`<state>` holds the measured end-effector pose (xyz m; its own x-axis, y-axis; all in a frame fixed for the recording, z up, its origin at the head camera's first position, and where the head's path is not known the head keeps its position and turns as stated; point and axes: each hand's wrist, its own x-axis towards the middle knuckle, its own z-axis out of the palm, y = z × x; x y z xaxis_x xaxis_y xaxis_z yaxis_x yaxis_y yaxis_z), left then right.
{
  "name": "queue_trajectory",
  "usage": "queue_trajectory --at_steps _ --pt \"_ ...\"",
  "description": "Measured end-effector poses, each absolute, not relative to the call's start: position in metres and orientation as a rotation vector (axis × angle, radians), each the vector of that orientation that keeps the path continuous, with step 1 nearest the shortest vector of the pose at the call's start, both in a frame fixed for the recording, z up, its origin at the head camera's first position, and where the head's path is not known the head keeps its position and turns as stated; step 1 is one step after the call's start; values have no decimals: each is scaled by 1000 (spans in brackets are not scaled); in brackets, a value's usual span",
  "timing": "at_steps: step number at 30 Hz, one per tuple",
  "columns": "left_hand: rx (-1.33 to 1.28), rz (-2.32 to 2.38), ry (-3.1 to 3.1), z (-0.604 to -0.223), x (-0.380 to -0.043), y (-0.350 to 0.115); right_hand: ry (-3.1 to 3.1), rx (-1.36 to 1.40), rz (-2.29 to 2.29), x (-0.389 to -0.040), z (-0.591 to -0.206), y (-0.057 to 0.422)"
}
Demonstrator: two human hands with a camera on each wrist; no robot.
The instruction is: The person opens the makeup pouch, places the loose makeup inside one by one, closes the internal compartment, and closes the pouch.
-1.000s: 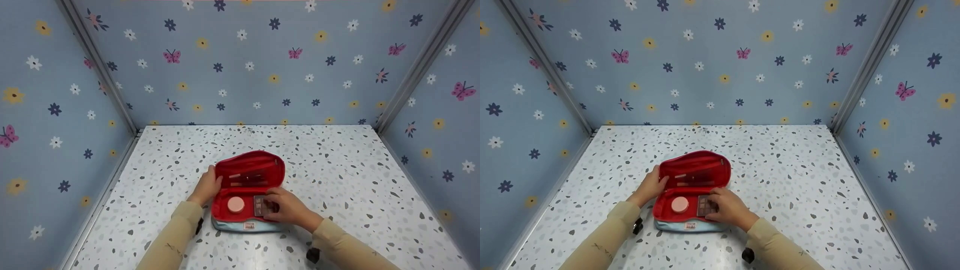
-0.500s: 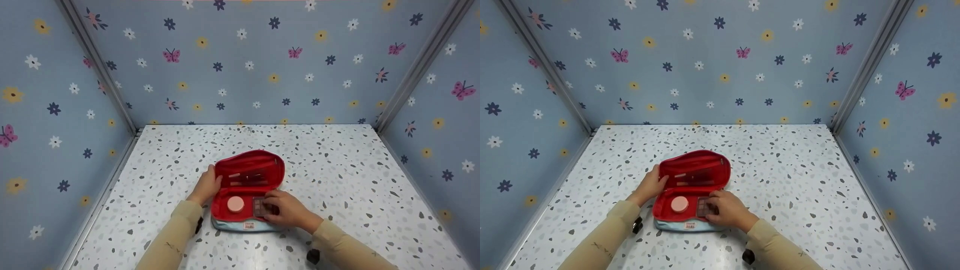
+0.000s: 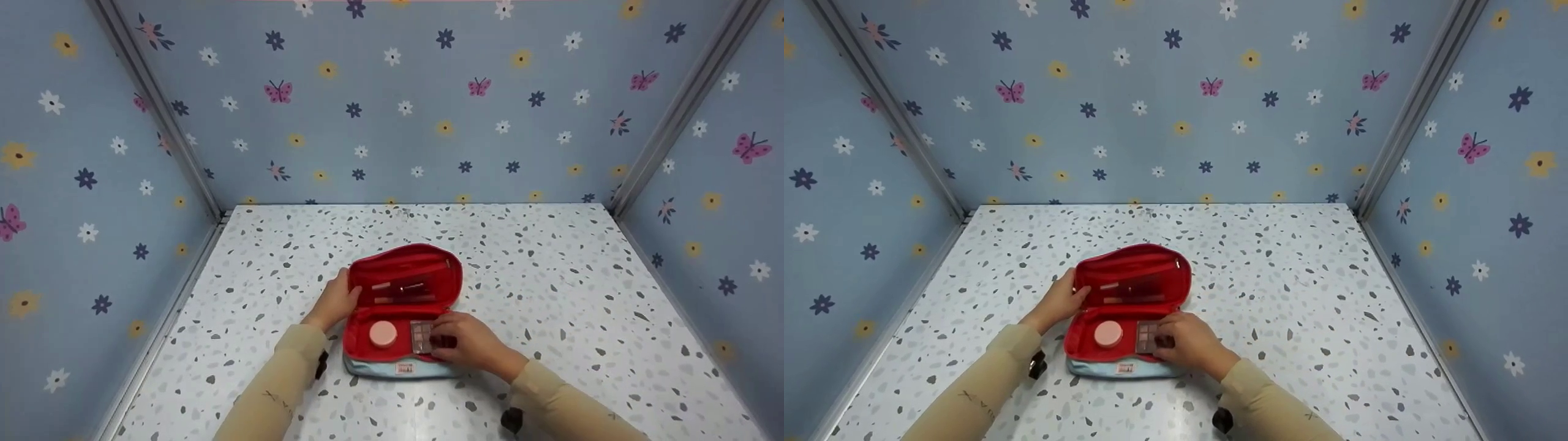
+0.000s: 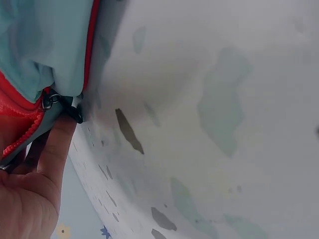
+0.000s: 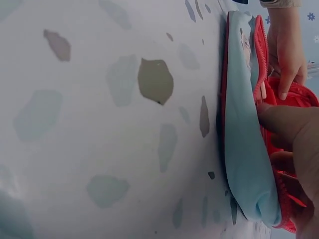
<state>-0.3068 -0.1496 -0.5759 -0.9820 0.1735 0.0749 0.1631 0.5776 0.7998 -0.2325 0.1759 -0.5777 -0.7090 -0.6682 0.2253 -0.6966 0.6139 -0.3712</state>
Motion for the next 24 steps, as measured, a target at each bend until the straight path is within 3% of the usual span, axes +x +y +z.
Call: queue_trajectory --at_steps 24 --pt "278 1269 2693 -534 -309 -170 -2821 549 1065 -276 -542 229"
